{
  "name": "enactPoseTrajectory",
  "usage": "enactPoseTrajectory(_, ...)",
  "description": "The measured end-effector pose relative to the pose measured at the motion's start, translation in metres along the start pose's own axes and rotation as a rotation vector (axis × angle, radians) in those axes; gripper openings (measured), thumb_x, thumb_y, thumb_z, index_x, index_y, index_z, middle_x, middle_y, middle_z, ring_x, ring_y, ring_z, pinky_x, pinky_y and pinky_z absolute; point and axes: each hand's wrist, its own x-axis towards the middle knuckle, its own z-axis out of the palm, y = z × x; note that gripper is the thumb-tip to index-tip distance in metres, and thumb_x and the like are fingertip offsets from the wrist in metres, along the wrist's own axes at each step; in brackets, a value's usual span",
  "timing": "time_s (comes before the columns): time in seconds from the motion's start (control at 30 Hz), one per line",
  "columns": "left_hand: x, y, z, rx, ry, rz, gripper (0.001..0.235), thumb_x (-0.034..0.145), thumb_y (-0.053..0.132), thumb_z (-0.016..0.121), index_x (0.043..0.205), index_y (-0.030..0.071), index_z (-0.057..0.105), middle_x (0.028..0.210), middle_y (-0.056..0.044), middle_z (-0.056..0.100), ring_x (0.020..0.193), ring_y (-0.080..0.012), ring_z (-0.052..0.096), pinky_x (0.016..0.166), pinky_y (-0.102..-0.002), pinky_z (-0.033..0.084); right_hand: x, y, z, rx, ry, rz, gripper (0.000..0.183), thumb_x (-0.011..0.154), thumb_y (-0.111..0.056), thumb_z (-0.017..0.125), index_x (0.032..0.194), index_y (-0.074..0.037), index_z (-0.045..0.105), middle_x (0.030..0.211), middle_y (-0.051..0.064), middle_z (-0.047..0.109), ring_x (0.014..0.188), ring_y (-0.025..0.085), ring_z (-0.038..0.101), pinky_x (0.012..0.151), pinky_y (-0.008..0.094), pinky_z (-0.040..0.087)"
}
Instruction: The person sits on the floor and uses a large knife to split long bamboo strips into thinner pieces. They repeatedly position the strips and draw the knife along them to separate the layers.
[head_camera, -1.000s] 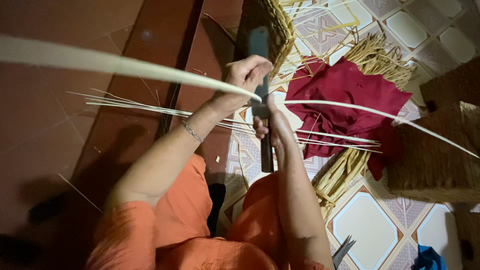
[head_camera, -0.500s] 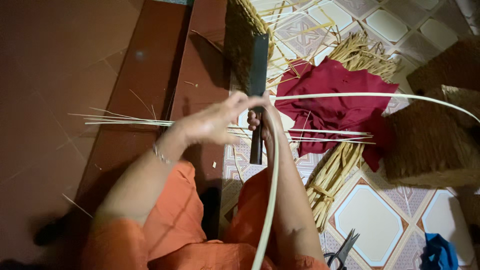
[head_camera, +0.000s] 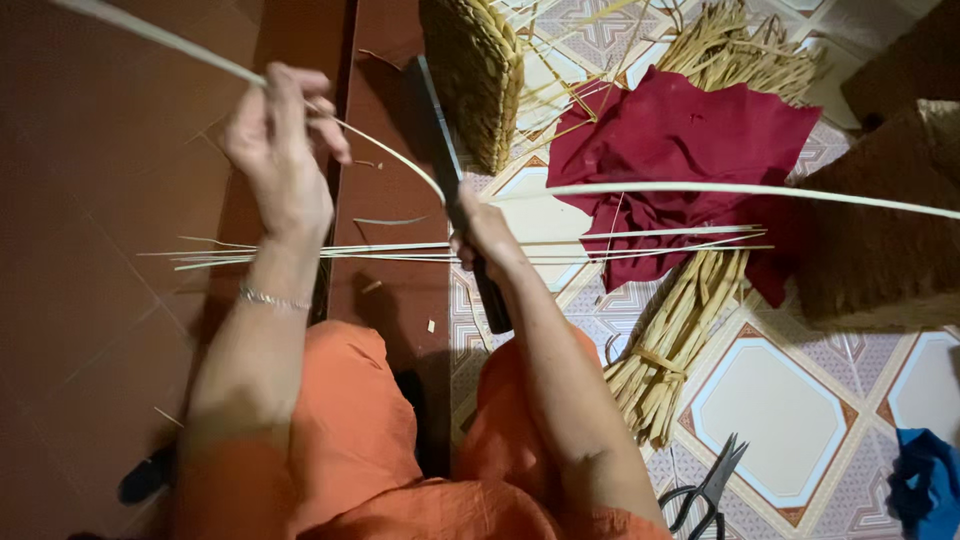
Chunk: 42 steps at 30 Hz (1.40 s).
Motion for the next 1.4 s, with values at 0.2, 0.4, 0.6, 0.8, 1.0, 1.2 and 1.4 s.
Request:
enactPoseTrajectory(0.2, 0.041, -0.029, 0.079, 0.022, -0.216, 0.181, 0.012, 0.099, 0.004, 0.063, 0.104, 0.001, 0.073, 0.1, -0.009, 0.074, 0.076, -0.012, 0.067, 0.054, -0.027, 0.054, 0.01, 0.011, 0.016, 0.007, 0.009, -0.015, 0.07, 0.095, -0.072, 0.043, 0.077, -0.005, 0.057, 0.052, 0.009, 0.056, 0.037, 0.018, 0.047, 0.036, 0.036, 0.041)
enactPoseTrajectory(0.4, 0.015, -0.009, 0.177, 0.098, -0.746, 0.076, 0.066, 0.09, 0.021, 0.077, 0.145, 0.005, 0.044, 0.155, -0.021, 0.04, 0.077, -0.0094, 0.073, 0.073, -0.03, 0.062, 0.024, 0.021, -0.017, 0.308, -0.201, -0.043, 0.039, 0.102, -0.037, 0.045, 0.079, -0.006, 0.05, 0.054, 0.005, 0.045, 0.041, 0.016, 0.037, 0.04, 0.034, 0.034)
enactPoseTrajectory(0.6, 0.003, -0.045, 0.067, 0.509, -0.545, 0.325, 0.04, 0.104, 0.018, 0.071, 0.14, 0.007, 0.058, 0.133, -0.011, 0.069, 0.108, -0.0236, 0.074, 0.096, -0.037, 0.064, 0.0, 0.0, -0.048, 0.452, -0.386, 0.053, 0.075, 0.104, -0.069, 0.029, 0.08, -0.002, 0.052, 0.055, 0.004, 0.043, 0.039, 0.012, 0.033, 0.04, 0.028, 0.031)
enactPoseTrajectory(0.8, -0.052, -0.044, -0.038, 0.651, -0.612, -0.316, 0.022, 0.099, 0.025, 0.067, 0.106, 0.005, 0.075, 0.089, -0.009, 0.075, 0.077, -0.0161, 0.071, 0.068, -0.032, 0.056, -0.038, -0.022, -0.012, 0.36, -0.426, -0.023, 0.068, 0.107, -0.068, 0.028, 0.1, -0.005, 0.053, 0.055, 0.002, 0.04, 0.038, 0.01, 0.03, 0.037, 0.026, 0.029)
enactPoseTrajectory(1.0, -0.055, -0.016, -0.042, 0.57, -0.507, -0.367, 0.02, 0.092, 0.023, 0.072, 0.094, 0.004, 0.077, 0.071, -0.006, 0.072, 0.063, -0.0104, 0.063, 0.057, -0.031, 0.05, -0.074, -0.035, 0.016, 0.325, -0.506, -0.136, 0.076, 0.102, -0.069, 0.023, 0.127, -0.008, 0.061, 0.051, 0.001, 0.038, 0.036, 0.011, 0.03, 0.035, 0.027, 0.03)
enactPoseTrajectory(1.2, -0.067, -0.008, -0.033, 0.499, -0.499, -0.337, 0.02, 0.096, 0.022, 0.072, 0.092, 0.003, 0.073, 0.07, -0.007, 0.07, 0.06, -0.01, 0.064, 0.055, -0.032, 0.05, -0.086, -0.026, 0.015, 0.542, -0.634, -0.052, 0.08, 0.103, -0.07, 0.018, 0.12, -0.005, 0.06, 0.055, 0.006, 0.043, 0.04, 0.014, 0.033, 0.041, 0.03, 0.033)
enactPoseTrajectory(1.4, -0.075, -0.01, -0.03, 0.452, -0.486, -0.315, 0.019, 0.096, 0.02, 0.073, 0.089, 0.003, 0.072, 0.069, -0.007, 0.071, 0.058, -0.0116, 0.062, 0.052, -0.032, 0.048, -0.092, -0.02, 0.011, 0.547, -0.715, -0.074, 0.078, 0.106, -0.07, 0.02, 0.126, -0.006, 0.059, 0.057, 0.005, 0.042, 0.044, 0.015, 0.033, 0.045, 0.031, 0.033)
